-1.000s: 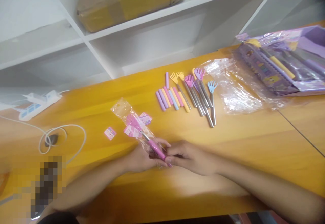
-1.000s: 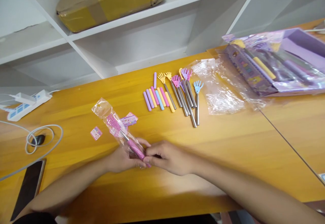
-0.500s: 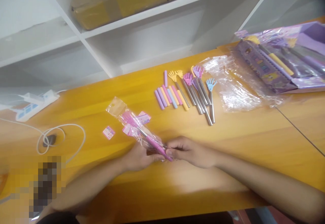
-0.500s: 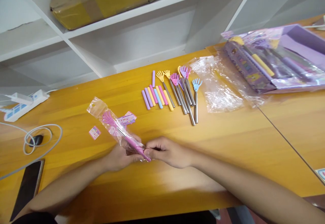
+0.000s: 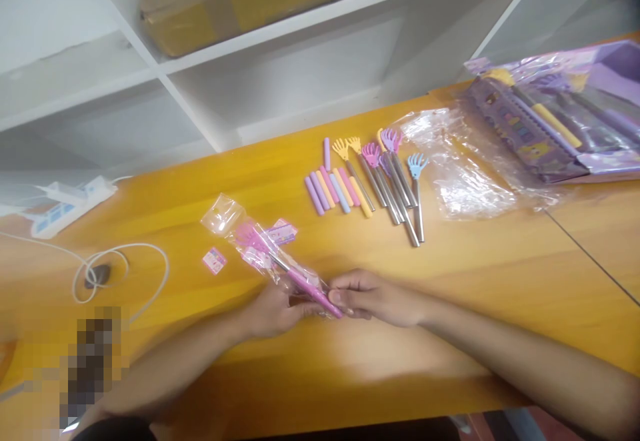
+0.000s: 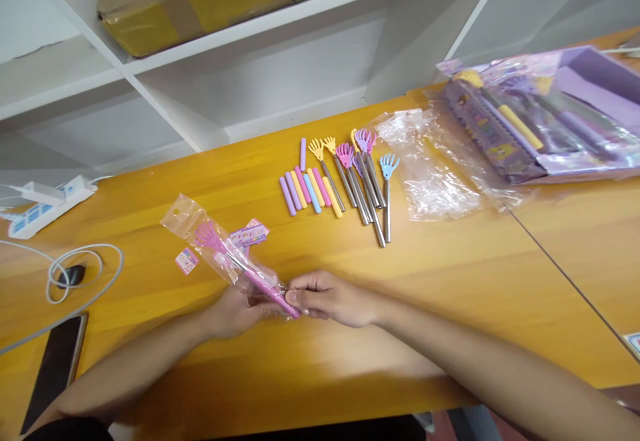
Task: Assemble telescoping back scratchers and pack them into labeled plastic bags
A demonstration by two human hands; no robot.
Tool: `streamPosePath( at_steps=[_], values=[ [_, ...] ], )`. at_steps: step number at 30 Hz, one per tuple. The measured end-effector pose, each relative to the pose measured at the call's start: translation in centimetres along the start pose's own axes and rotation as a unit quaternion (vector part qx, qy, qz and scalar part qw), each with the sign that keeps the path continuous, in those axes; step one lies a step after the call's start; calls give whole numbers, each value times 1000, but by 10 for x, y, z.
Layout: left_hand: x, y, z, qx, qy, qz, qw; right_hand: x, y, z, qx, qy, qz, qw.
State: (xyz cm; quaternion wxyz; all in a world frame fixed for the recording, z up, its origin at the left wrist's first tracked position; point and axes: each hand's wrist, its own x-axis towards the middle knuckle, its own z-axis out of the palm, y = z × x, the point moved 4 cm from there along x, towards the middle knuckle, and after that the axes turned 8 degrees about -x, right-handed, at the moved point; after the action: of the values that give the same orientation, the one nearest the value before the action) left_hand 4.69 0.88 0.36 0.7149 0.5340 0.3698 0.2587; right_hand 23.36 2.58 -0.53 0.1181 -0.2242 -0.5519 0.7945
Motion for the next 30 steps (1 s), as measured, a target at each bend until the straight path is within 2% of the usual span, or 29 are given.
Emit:
streamPosePath(
  at_steps=[8,12,15,19,23,25,27,30],
  values=[
    [1,-7,-5,14,-10,45,999,-1,-1,0,-44,49,-6,998],
    [0,-4,-3,-6,-30,66,997,-3,4,-2,-32,57,-11,998],
    [-1,-3,-5,16,-20,60,998,-5,1,-1,-57,46,-32,997],
    [-1,-3,-6,27,-31,62,997,-5,-7,4,-135,54,-17,989],
    [-4,-9,-8,61,-24,20,998,-5,-14,9,-265,113,-39,957],
    [-6,-11,-11,93,-18,1,995,-3,-14,11,-301,123,-37,945],
    [-6,-9,-11,99,-37,8,994,-3,-15,10,-293,126,-33,947],
    [-5,-3,-10,78,-72,69,992,-6,-28,-4,-230,169,-29,958]
  ],
)
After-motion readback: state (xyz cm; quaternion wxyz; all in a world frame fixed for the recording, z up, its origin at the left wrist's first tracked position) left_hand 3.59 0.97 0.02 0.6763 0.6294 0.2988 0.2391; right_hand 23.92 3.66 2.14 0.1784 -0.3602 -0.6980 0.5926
